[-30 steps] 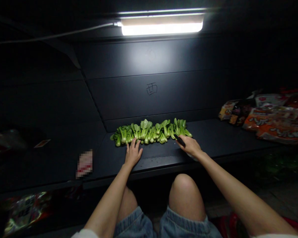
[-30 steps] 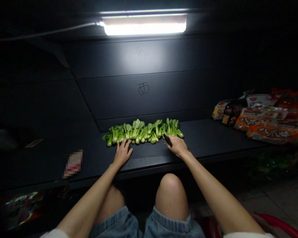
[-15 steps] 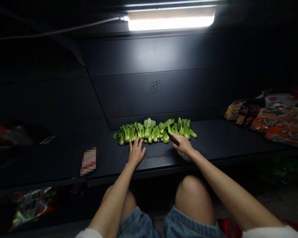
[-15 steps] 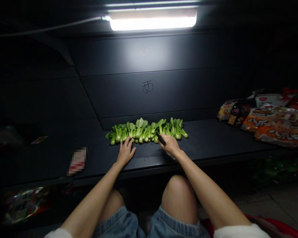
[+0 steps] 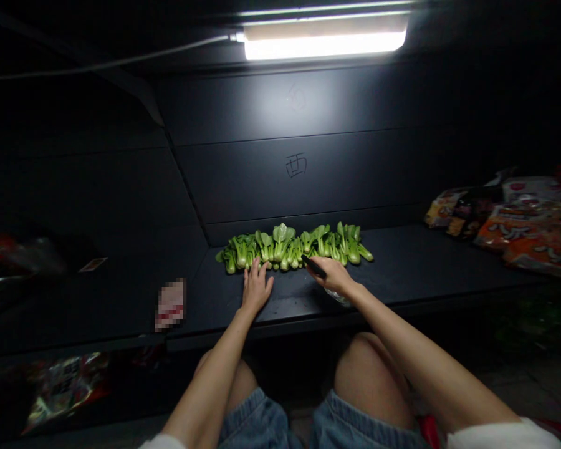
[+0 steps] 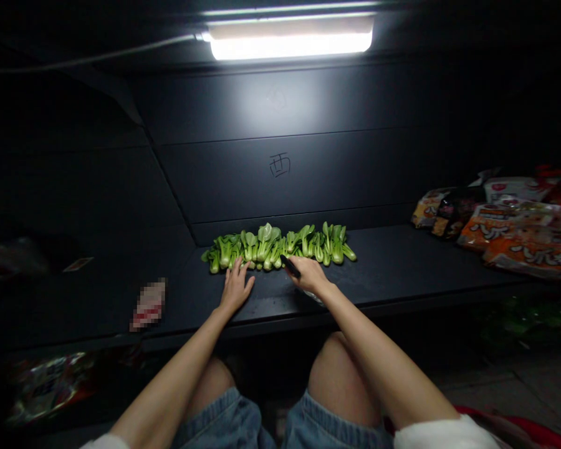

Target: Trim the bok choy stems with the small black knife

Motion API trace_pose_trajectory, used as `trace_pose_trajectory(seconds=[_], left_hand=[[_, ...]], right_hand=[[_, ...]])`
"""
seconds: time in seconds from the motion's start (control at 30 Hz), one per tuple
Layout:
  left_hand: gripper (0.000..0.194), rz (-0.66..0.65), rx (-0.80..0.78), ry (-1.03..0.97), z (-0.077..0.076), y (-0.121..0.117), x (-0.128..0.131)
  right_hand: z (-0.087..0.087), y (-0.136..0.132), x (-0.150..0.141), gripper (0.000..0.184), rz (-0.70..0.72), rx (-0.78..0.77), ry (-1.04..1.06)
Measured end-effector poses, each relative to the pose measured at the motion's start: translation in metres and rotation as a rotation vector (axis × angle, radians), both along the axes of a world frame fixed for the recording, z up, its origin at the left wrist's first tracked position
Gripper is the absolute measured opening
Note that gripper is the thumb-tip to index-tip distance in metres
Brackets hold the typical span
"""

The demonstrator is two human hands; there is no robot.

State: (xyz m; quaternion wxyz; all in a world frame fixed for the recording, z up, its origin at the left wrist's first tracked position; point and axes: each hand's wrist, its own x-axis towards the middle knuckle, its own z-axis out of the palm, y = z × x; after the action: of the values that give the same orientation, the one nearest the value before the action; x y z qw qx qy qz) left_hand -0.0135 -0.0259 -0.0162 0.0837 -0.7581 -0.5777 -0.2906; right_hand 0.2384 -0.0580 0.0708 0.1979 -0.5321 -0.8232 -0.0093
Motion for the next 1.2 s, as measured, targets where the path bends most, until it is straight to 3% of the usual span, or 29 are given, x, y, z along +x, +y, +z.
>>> trace_pose_trajectory(seconds=[0.23,0.43,1.2], left_hand=[[0.047,0.112,-0.007,-0.007,0.010,0.002,-0.039],[0.054,0.232,-0.088,-0.028,0.001,0.002,-0.073],[0.058,0.196,-0.104,-0.088,-0.012,0.006,-0.075]], right_hand=[[0.002,0.001,-0.009,0.029,0.010,-0.035,-0.065],[0.006,-0.003,-0.016,0.030,0.036,-0.076,-0.092],[0.005,0.011,-0.063,0.033,0.074,-0.058,-0.072]])
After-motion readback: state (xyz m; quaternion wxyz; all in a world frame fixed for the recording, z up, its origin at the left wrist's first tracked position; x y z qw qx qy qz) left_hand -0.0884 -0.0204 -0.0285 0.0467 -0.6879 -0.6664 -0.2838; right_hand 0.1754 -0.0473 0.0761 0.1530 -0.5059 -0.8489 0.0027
